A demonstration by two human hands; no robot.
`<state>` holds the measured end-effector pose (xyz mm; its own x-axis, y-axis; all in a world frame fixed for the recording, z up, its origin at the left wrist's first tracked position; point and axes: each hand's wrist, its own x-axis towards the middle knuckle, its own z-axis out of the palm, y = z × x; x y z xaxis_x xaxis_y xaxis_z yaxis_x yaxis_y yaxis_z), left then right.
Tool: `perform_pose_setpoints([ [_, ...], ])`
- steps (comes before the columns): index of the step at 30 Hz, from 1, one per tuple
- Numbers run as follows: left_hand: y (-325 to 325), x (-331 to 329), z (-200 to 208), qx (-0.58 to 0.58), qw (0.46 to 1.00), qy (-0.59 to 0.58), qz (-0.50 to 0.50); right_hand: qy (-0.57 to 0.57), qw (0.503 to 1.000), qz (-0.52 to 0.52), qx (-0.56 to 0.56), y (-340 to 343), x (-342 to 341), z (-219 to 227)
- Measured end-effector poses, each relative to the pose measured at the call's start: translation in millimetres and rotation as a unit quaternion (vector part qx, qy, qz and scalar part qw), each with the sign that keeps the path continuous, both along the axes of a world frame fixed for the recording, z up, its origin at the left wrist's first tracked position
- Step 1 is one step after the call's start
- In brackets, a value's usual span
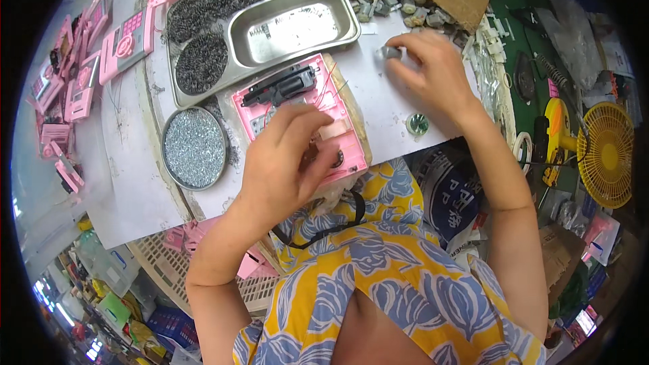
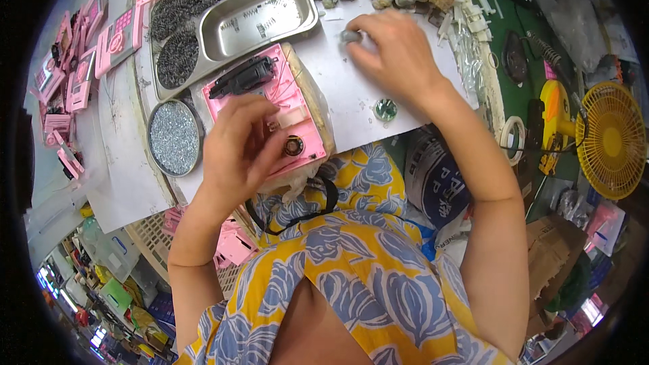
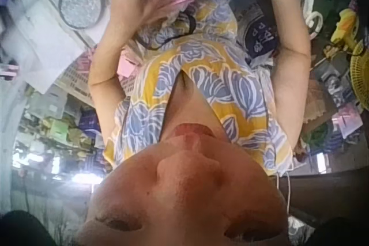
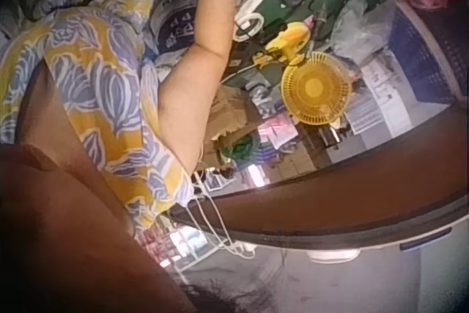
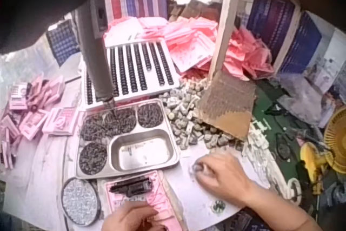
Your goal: Assembling the internal components and soldering wires for a toy calculator.
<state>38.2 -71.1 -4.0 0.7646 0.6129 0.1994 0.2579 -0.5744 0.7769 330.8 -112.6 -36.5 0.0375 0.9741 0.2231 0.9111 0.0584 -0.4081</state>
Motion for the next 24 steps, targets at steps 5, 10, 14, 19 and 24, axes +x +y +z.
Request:
perform_pose_setpoints([
  [5, 30, 47, 6, 0.033, 0.997, -0.065, -0.022, 0.382, 0.913, 0.061, -0.131, -23, -32, 34],
  [10, 28, 67, 14, 0.133, 0.985, -0.073, -0.075, 0.602, 0.784, 0.043, -0.143, -41, -30, 35],
  [14, 24, 88, 10, 0.21, 0.97, -0.059, -0.111, 0.682, 0.722, 0.033, -0.115, -48, -15, 27],
  [19, 31, 117, 14, -0.072, 0.987, -0.024, -0.141, 0.491, 0.87, -0.053, 0.01, -57, -2, 21],
  [24, 94, 162, -3, -0.009, 0.996, -0.034, -0.078, 0.263, 0.959, -0.089, 0.06, -49, 21, 22],
])
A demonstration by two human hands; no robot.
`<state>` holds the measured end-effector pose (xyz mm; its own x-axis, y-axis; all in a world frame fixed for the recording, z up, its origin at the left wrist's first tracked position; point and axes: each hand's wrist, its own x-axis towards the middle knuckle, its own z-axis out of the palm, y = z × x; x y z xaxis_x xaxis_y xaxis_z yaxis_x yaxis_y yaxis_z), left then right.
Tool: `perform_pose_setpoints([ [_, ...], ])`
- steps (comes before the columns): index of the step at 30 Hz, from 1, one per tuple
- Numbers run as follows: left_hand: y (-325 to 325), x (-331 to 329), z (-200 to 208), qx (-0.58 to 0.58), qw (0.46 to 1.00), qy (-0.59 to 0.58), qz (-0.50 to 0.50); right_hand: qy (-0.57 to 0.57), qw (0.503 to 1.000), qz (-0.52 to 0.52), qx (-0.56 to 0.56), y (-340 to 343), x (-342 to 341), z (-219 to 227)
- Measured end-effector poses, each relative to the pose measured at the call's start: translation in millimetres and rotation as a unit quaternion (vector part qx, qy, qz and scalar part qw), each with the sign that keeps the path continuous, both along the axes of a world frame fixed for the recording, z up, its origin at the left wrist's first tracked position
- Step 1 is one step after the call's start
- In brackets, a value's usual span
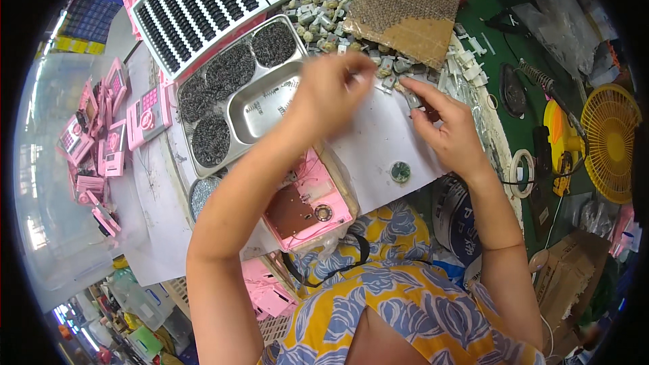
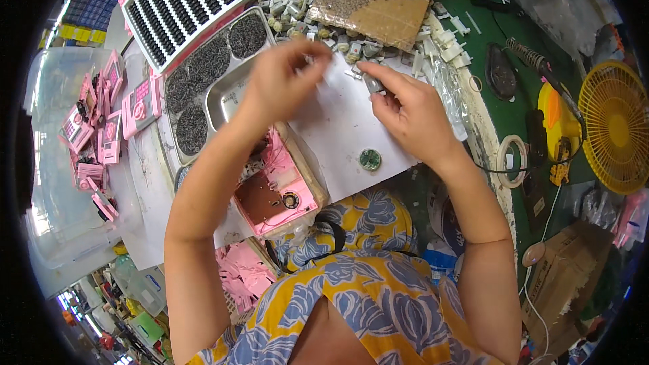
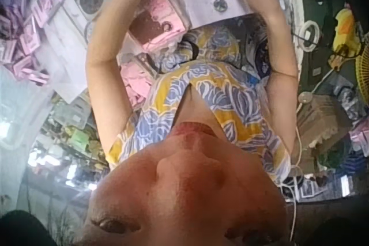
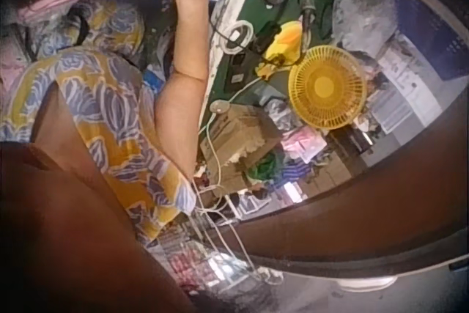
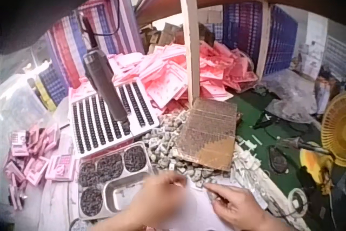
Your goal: Assembling the internal components and soldering wires for a toy calculator.
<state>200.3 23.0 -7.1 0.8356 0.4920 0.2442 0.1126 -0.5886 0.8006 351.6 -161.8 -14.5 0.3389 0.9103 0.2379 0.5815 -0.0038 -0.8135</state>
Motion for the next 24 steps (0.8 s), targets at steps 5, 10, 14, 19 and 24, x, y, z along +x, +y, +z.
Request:
perform_pose_setpoints([
  [5, 76, 45, -14, 0.212, 0.969, 0.02, 0.127, -0.073, 0.98, 0.009, -0.185, -6, 15, 3],
  [10, 72, 63, -15, 0.285, 0.946, 0.08, 0.133, -0.204, 0.968, -0.014, -0.146, -13, 12, -20],
  [14, 67, 69, -15, 0.305, 0.936, 0.099, 0.145, -0.189, 0.978, -0.026, -0.084, -9, 3, -31],
  [19, 65, 61, -13, 0.385, 0.909, 0.029, 0.157, -0.033, 0.995, -0.083, -0.041, -10, 8, -36],
  [24, 33, 30, 14, 0.244, 0.954, -0.075, 0.159, -0.049, 0.99, -0.111, -0.072, -15, 15, -31],
])
